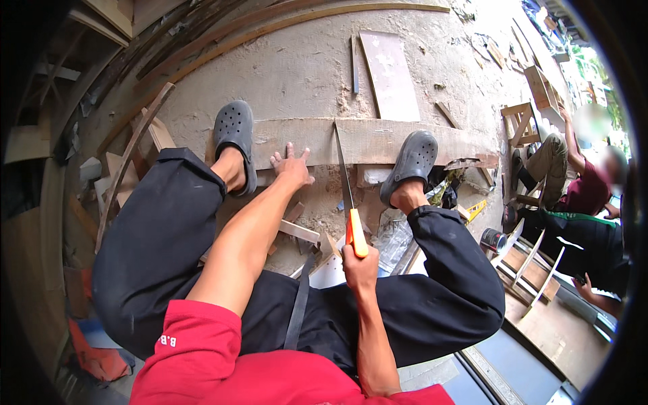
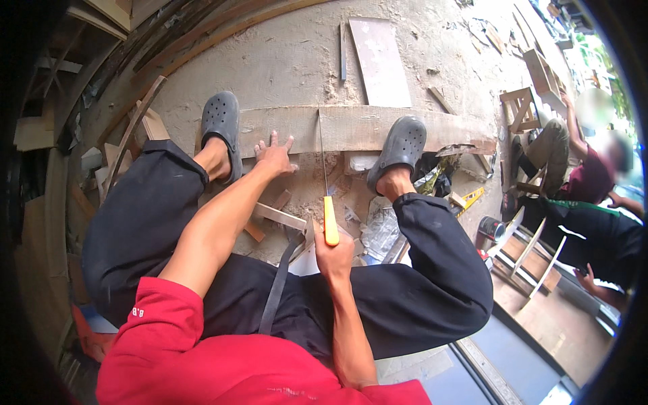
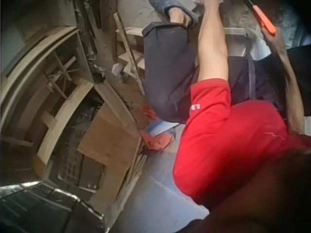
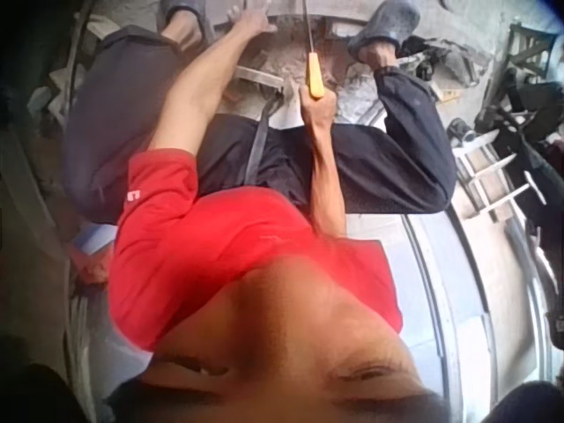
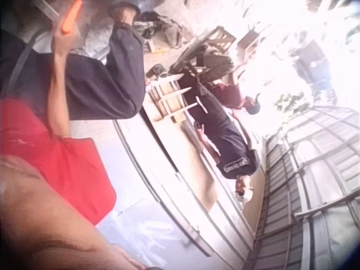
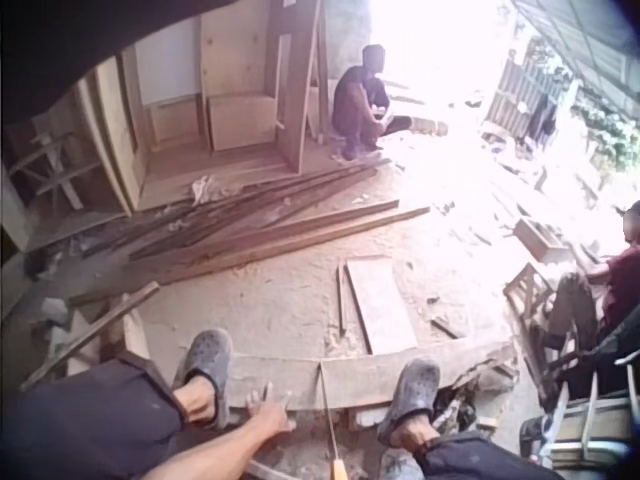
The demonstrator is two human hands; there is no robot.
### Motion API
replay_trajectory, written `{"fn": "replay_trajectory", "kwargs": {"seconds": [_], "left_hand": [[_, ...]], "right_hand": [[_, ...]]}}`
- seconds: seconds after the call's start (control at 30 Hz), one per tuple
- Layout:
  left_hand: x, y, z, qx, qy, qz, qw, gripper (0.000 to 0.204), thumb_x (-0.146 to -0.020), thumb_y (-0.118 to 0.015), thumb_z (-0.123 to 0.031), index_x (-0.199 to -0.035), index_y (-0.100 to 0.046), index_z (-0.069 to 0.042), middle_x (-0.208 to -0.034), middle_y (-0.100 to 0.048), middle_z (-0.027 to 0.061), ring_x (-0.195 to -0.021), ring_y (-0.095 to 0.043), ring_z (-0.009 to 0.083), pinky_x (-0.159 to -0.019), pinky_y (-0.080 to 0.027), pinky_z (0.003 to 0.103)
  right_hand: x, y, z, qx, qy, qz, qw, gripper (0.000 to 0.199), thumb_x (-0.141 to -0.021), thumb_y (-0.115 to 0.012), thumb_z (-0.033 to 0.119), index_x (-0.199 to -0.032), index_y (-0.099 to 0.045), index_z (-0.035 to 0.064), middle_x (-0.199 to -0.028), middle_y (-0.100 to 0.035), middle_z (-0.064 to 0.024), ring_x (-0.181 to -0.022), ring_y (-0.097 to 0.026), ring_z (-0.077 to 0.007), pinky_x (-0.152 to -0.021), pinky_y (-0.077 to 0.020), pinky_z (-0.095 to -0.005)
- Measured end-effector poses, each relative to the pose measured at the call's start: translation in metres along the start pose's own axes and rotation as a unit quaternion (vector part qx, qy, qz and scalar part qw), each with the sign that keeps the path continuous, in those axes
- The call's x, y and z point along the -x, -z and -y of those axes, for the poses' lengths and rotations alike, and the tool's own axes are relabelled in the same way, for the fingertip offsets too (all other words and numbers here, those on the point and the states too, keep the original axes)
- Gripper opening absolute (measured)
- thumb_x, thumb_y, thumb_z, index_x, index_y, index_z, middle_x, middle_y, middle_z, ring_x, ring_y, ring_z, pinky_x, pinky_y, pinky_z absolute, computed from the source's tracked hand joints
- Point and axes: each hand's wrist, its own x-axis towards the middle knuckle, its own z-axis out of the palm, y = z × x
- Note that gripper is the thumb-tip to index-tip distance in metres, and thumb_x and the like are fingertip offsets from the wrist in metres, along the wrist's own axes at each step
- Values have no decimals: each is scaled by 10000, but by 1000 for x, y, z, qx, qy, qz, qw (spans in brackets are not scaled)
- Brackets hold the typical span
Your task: The person sits on the floor and uses a hand saw to cut a piece of wood that is secured between their feet. They maintain a steady sawing motion throughout the clip.
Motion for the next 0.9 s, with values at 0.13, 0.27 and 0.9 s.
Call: {"fn": "replay_trajectory", "kwargs": {"seconds": [0.13,0.27,0.9], "left_hand": [[7,6,-11,-3,-20,-5,1000,968,-783,-727,-560,-1561,-188,-357,-1639,-83,172,-1429,-242,510,-1163,-204,591],[7,8,-3,0,-25,-4,1000,964,-782,-727,-558,-1561,-197,-349,-1639,-81,175,-1434,-234,506,-1153,-192,623],[1,7,1,23,-1,26,999,938,-787,-745,-454,-1552,-206,-386,-1649,-53,141,-1450,-220,482,-1179,-177,566]], "right_hand": [[-69,-19,-19,-73,-115,-6,991,316,-841,-618,196,-692,-587,-82,-542,-552,-168,-482,-508,-189,-506,-415,-393],[-70,-26,-34,-27,-32,-25,999,313,-841,-617,202,-701,-593,-78,-555,-546,-219,-467,-513,-263,-517,-421,-427],[-10,9,2,-3,-50,18,999,298,-817,-637,189,-707,-606,-87,-586,-576,-236,-541,-621,-297,-571,-461,-429]]}}
